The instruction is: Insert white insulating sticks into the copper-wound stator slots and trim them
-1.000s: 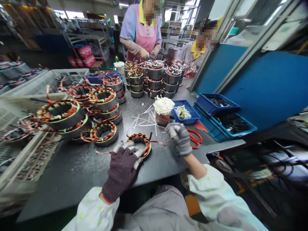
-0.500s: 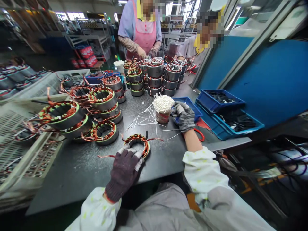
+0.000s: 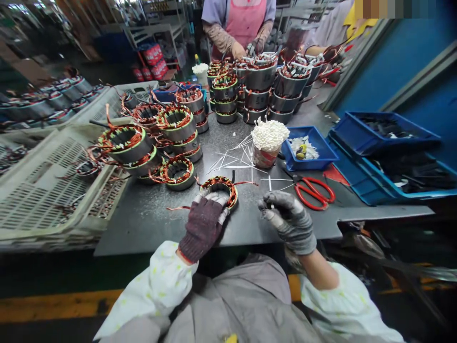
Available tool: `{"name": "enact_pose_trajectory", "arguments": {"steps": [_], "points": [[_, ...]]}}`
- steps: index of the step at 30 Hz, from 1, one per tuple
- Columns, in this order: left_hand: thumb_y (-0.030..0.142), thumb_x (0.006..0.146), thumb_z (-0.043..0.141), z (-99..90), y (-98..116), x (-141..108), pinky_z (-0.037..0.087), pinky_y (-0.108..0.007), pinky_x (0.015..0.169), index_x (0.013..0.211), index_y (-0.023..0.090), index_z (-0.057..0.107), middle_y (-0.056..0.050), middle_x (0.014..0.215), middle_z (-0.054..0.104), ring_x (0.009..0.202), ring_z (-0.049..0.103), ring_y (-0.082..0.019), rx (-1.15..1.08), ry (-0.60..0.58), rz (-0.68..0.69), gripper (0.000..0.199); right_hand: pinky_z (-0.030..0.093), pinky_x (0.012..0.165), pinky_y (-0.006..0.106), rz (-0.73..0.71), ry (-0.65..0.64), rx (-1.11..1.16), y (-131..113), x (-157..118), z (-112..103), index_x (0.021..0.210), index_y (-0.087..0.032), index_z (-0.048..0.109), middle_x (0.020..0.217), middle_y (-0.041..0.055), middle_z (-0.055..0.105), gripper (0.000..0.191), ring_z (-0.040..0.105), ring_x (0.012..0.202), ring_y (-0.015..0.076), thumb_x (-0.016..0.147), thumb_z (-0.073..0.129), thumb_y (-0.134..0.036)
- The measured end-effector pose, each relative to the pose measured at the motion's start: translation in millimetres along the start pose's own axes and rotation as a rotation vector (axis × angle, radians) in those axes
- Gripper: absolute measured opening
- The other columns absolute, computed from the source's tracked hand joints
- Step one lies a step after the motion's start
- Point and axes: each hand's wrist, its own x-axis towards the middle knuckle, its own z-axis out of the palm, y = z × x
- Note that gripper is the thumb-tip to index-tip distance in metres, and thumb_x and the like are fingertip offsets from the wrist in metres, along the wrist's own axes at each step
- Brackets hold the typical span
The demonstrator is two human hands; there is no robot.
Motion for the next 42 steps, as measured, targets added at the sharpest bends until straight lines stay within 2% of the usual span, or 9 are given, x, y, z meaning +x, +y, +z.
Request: {"name": "enact_pose_trajectory", "arguments": {"steps": [6, 10, 14, 19, 25, 29, 35, 39, 42], "points": [[0.028, 0.101, 0.050, -4.1, -6.2, 1.0, 0.040, -0.051, 0.114, 0.129, 0.021, 0.062, -0.008, 0.126, 0.071, 0.126, 0.060, -0.026, -0.013, -0.025, 0.029, 0.031, 0.064, 0.087, 0.040, -0.115, -0.118, -0.085, -11.9, -20.8, -15.2, 0.114, -0.033, 0.074, 0.111, 0.0028, 0.079, 0.026, 0.076, 0.100, 0.0218, 0.096, 0.059, -0.021], [0.025, 0.102, 0.045, -7.0, -10.6, -0.3, 0.034, -0.052, 0.118, 0.137, 0.022, 0.059, -0.009, 0.135, 0.066, 0.134, 0.054, -0.025, -0.021, -0.092, 0.042, 0.037, 0.065, 0.073, 0.031, -0.070, -0.228, 0.144, -30.5, -30.2, -14.1, 0.113, -0.029, 0.074, 0.103, 0.0040, 0.080, 0.025, 0.077, 0.087, 0.0189, 0.100, 0.053, -0.024], [0.026, 0.101, 0.046, -8.6, -14.1, -1.0, 0.040, -0.049, 0.110, 0.132, 0.023, 0.063, -0.008, 0.121, 0.072, 0.119, 0.062, -0.025, -0.015, -0.125, 0.050, 0.035, 0.063, 0.079, 0.034, -0.017, -0.302, 0.250, -39.3, -42.1, -3.8, 0.102, -0.025, 0.072, 0.108, 0.0076, 0.077, 0.026, 0.075, 0.094, 0.0205, 0.102, 0.047, -0.032], [0.024, 0.100, 0.048, -4.3, -10.3, -0.5, 0.042, -0.046, 0.105, 0.126, 0.023, 0.066, -0.007, 0.116, 0.073, 0.114, 0.063, -0.025, 0.015, -0.053, 0.041, 0.031, 0.062, 0.087, 0.034, 0.047, -0.405, 0.263, -35.8, -58.4, 6.6, 0.102, -0.025, 0.072, 0.112, 0.0077, 0.076, 0.026, 0.074, 0.100, 0.0202, 0.102, 0.046, -0.028], [0.027, 0.101, 0.049, -6.6, -4.6, 1.1, 0.043, -0.046, 0.103, 0.122, 0.020, 0.066, -0.008, 0.114, 0.073, 0.111, 0.064, -0.025, 0.039, -0.027, 0.021, 0.028, 0.064, 0.090, 0.037, 0.087, -0.370, 0.257, -20.9, -72.9, 12.3, 0.120, -0.031, 0.071, 0.114, 0.0067, 0.077, 0.028, 0.075, 0.102, 0.0225, 0.100, 0.052, -0.030], [0.027, 0.102, 0.049, -6.9, -0.9, 2.9, 0.044, -0.046, 0.104, 0.126, 0.019, 0.062, -0.008, 0.118, 0.073, 0.110, 0.065, -0.026, 0.049, 0.000, -0.001, 0.029, 0.063, 0.090, 0.035, 0.108, -0.367, 0.335, -23.6, -53.0, 23.4, 0.120, -0.029, 0.071, 0.110, 0.0063, 0.078, 0.027, 0.076, 0.097, 0.0207, 0.101, 0.052, -0.031], [0.024, 0.100, 0.047, 6.4, -2.7, 0.7, 0.050, -0.042, 0.094, 0.132, 0.015, 0.059, -0.011, 0.116, 0.074, 0.106, 0.068, -0.027, 0.158, 0.213, -0.040, 0.035, 0.059, 0.093, 0.030, 0.045, -0.298, 0.418, -40.0, 4.8, 48.8, 0.103, -0.025, 0.074, 0.104, 0.0065, 0.077, 0.033, 0.073, 0.098, 0.0185, 0.104, 0.045, -0.040], [0.032, 0.099, 0.046, 24.7, -13.0, -2.2, 0.056, -0.040, 0.079, 0.111, 0.018, 0.070, -0.009, 0.093, 0.077, 0.087, 0.071, -0.026, 0.192, 0.326, -0.158, 0.030, 0.054, 0.099, 0.030, -0.024, -0.304, 0.333, -39.3, 10.6, 53.6, 0.104, -0.025, 0.075, 0.105, 0.0065, 0.075, 0.031, 0.069, 0.104, 0.0181, 0.104, 0.047, -0.038], [0.035, 0.096, 0.050, 30.4, -15.5, -3.7, 0.057, -0.039, 0.069, 0.105, 0.021, 0.072, -0.008, 0.093, 0.077, 0.081, 0.071, -0.025, 0.139, 0.348, -0.264, 0.027, 0.055, 0.098, 0.031, 0.014, -0.289, 0.345, -31.3, 6.5, 58.2, 0.102, -0.024, 0.076, 0.103, 0.0070, 0.075, 0.032, 0.070, 0.101, 0.0189, 0.103, 0.048, -0.040]]}}
